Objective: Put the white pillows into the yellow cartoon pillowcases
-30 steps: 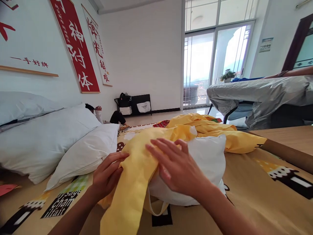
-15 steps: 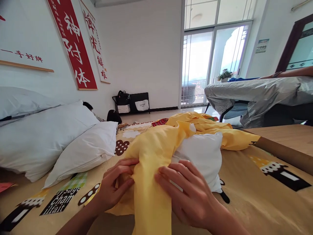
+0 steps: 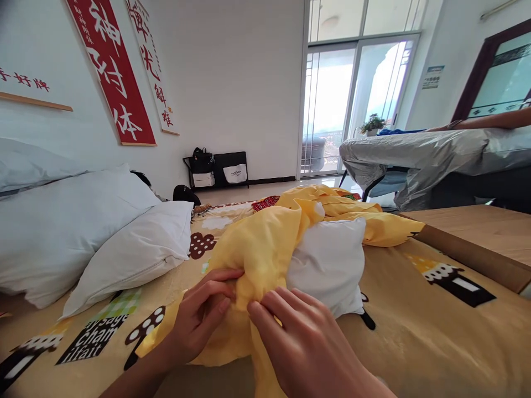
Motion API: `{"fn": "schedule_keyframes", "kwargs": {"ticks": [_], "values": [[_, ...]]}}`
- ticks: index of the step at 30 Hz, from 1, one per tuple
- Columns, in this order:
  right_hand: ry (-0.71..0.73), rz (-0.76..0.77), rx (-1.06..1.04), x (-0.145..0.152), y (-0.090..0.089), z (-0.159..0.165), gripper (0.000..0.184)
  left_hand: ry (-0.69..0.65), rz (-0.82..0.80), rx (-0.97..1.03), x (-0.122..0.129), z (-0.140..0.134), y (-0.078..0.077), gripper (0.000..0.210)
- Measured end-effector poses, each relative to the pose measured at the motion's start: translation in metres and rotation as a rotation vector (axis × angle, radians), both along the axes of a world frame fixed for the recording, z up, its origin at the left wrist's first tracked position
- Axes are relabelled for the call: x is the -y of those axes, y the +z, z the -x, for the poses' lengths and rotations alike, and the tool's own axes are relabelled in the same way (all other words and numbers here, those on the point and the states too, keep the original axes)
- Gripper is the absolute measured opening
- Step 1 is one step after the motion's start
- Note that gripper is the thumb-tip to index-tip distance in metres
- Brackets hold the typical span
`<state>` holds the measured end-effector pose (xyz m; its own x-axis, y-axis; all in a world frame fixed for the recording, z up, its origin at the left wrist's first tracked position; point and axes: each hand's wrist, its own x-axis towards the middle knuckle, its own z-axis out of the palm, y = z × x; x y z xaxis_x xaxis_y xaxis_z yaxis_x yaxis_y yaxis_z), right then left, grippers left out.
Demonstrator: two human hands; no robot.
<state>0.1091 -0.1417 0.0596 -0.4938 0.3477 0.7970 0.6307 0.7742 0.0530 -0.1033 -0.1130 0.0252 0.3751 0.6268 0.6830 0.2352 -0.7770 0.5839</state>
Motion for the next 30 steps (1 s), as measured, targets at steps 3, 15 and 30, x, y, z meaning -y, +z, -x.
{"fn": "schedule_keyframes", "kwargs": {"ticks": [3, 15, 30], "values": [[0.003, 0.009, -0.02, 0.004, -0.003, -0.002, 0.025, -0.04, 0.138, 0.127, -0.003, -0.001, -0.007, 0.021], [0.001, 0.041, -0.096, 0.022, 0.007, 0.008, 0.022, -0.265, 0.253, -0.042, 0.01, -0.016, 0.016, 0.038], [0.367, 0.593, 0.109, -0.035, 0.034, -0.043, 0.026, -0.214, 0.1, 0.11, 0.021, -0.003, -0.003, 0.009]]}}
